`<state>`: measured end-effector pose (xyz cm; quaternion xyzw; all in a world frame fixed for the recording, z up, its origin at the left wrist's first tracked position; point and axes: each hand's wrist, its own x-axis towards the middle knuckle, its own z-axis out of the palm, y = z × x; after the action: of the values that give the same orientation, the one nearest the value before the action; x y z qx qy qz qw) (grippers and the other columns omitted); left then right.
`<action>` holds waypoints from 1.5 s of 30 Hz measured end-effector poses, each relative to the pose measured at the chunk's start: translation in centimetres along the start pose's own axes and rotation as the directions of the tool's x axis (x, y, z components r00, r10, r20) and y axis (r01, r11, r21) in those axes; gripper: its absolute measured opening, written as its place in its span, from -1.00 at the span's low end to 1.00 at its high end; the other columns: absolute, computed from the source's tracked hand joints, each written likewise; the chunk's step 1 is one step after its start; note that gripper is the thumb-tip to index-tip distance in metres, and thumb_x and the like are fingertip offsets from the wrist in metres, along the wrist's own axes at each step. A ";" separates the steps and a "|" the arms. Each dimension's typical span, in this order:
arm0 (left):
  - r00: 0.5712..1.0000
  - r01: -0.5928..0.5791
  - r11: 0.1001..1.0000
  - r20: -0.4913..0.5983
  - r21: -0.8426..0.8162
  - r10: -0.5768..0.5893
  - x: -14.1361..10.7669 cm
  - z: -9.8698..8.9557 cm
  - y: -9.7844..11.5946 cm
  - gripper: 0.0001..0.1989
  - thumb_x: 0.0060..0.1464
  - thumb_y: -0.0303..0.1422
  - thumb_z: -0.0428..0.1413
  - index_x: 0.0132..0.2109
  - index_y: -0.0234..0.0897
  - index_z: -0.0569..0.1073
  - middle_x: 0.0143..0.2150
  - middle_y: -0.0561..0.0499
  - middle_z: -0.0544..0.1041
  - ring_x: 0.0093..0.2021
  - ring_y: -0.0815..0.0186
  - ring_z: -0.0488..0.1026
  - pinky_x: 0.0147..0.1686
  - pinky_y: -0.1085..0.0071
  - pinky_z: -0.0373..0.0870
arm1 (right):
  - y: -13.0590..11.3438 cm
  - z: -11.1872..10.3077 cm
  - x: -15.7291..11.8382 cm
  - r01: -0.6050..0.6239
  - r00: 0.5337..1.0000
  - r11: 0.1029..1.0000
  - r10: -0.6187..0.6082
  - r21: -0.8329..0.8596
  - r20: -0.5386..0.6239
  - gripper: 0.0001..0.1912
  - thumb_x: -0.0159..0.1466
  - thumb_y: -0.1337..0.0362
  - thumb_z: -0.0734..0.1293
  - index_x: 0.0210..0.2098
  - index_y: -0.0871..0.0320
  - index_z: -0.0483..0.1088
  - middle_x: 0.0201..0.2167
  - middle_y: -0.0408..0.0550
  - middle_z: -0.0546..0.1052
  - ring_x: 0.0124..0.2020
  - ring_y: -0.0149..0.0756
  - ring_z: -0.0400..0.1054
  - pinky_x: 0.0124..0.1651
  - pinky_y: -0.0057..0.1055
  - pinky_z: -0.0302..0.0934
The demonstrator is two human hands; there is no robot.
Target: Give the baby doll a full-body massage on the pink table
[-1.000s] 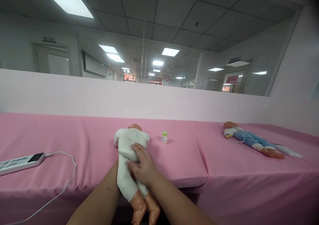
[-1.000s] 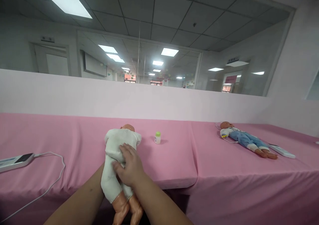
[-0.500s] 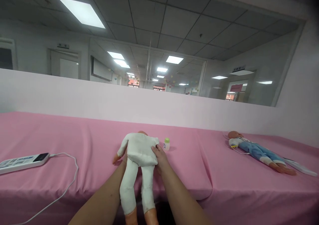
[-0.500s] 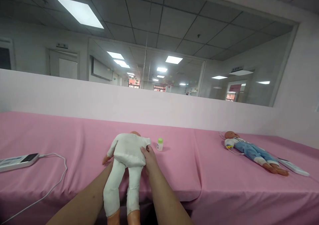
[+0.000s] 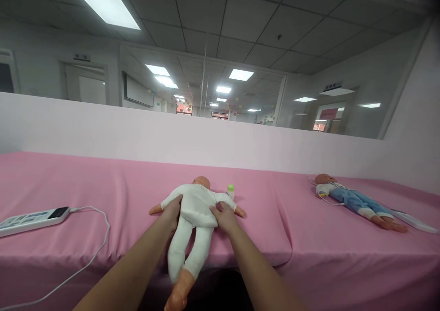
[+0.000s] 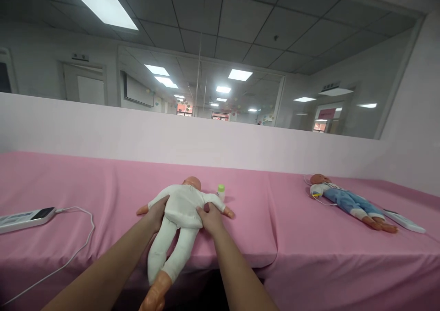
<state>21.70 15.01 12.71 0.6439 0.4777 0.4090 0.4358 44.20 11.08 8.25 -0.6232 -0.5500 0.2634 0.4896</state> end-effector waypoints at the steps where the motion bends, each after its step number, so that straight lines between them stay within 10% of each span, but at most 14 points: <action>1: 0.999 0.043 0.999 0.004 -0.028 -0.043 -0.8 -0.3 -0.5 -0.16 0.21 0.26 -0.19 0.20 -0.29 0.55 0.04 -0.28 0.66 0.06 -0.07 0.62 0.01 0.21 0.60 | 0.2 0.0 0.0 0.001 1.000 0.998 -0.001 -0.064 0.001 -0.57 0.29 -0.08 0.39 -0.11 0.18 0.47 -0.07 0.14 0.62 0.01 0.03 0.51 0.08 -0.18 0.32; 3: 0.995 0.040 0.999 -0.091 -0.008 -0.040 -2.4 -0.8 -1.2 -0.25 0.27 0.16 -0.13 0.23 -0.34 0.51 0.07 -0.28 0.64 0.11 -0.09 0.59 0.09 0.14 0.56 | 0.3 0.0 0.0 0.012 1.000 0.985 -0.014 -0.171 -0.007 -0.63 0.31 -0.04 0.37 -0.21 0.17 0.46 -0.20 0.09 0.63 -0.11 0.00 0.53 0.01 -0.18 0.33; 6: 0.937 -0.178 0.920 -0.227 0.349 0.267 -5.1 -1.3 -1.4 -0.38 0.32 -0.02 -0.04 0.35 -0.29 0.40 0.30 -0.22 0.51 0.33 -0.03 0.42 0.32 0.06 0.36 | 0.0 0.1 -0.8 0.034 0.998 0.975 -0.045 -0.221 -0.047 -0.62 0.33 0.04 0.35 -0.03 0.20 0.49 -0.09 0.14 0.63 -0.05 0.05 0.53 0.05 -0.13 0.33; 9: 0.881 -0.365 0.671 0.007 0.645 0.472 -7.1 -1.4 -1.0 -0.42 0.37 -0.12 -0.07 0.40 -0.26 0.35 0.48 -0.15 0.31 0.49 0.04 0.19 0.46 0.05 0.14 | -0.8 0.2 -3.0 0.154 0.980 0.965 -0.176 -0.213 -0.089 -0.44 0.33 0.14 0.35 0.27 0.21 0.39 0.24 0.22 0.49 0.29 0.10 0.35 0.33 -0.07 0.19; 16: 0.905 -0.421 0.539 0.304 0.729 0.296 -7.9 0.3 0.0 -0.22 0.21 -0.30 0.07 0.52 -0.43 0.15 0.57 -0.26 0.05 0.55 0.02 0.03 0.47 0.10 0.11 | -3.4 0.8 -8.1 0.326 0.939 0.911 -0.282 -0.251 0.197 -0.24 0.31 0.04 0.43 0.42 0.17 0.30 0.46 0.12 0.24 0.50 0.07 0.05 0.53 -0.04 -0.10; 26: 0.899 -0.413 0.549 0.422 0.727 0.117 -7.2 -1.7 0.7 0.02 -0.04 -0.45 0.13 0.57 -0.29 0.00 0.59 -0.15 -0.05 0.55 0.04 0.03 0.43 0.12 0.18 | -4.3 -2.4 -6.4 0.381 0.849 0.873 -0.200 -0.305 0.489 0.22 0.04 0.13 0.64 0.54 0.12 0.01 0.56 0.12 -0.06 0.57 0.04 -0.17 0.55 -0.07 -0.16; 37: 0.844 -0.536 0.447 0.446 0.716 0.298 -10.3 1.0 1.5 -0.24 0.11 -0.40 0.04 0.47 -0.40 0.24 0.54 -0.23 0.14 0.54 0.05 0.08 0.50 0.04 0.03 | -4.3 -1.3 -10.2 0.361 0.897 0.873 -0.229 -0.328 0.378 -0.05 0.20 0.24 0.43 0.50 0.34 0.09 0.52 0.22 0.04 0.55 0.09 -0.09 0.56 -0.02 -0.14; 45: 0.867 -0.496 0.436 0.460 0.751 0.193 -9.2 1.5 0.5 -0.26 0.13 -0.30 0.10 0.43 -0.45 0.33 0.45 -0.33 0.30 0.47 -0.09 0.23 0.46 0.03 0.14 | -4.7 0.0 -10.3 0.397 0.866 0.849 -0.221 -0.349 0.448 -0.05 0.14 0.26 0.45 0.47 0.38 0.16 0.50 0.29 0.07 0.54 0.17 -0.09 0.56 0.00 -0.17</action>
<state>21.34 5.72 11.78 0.9116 0.3976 0.0976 0.0375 39.55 1.00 10.28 -0.5510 -0.7755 0.1709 0.2566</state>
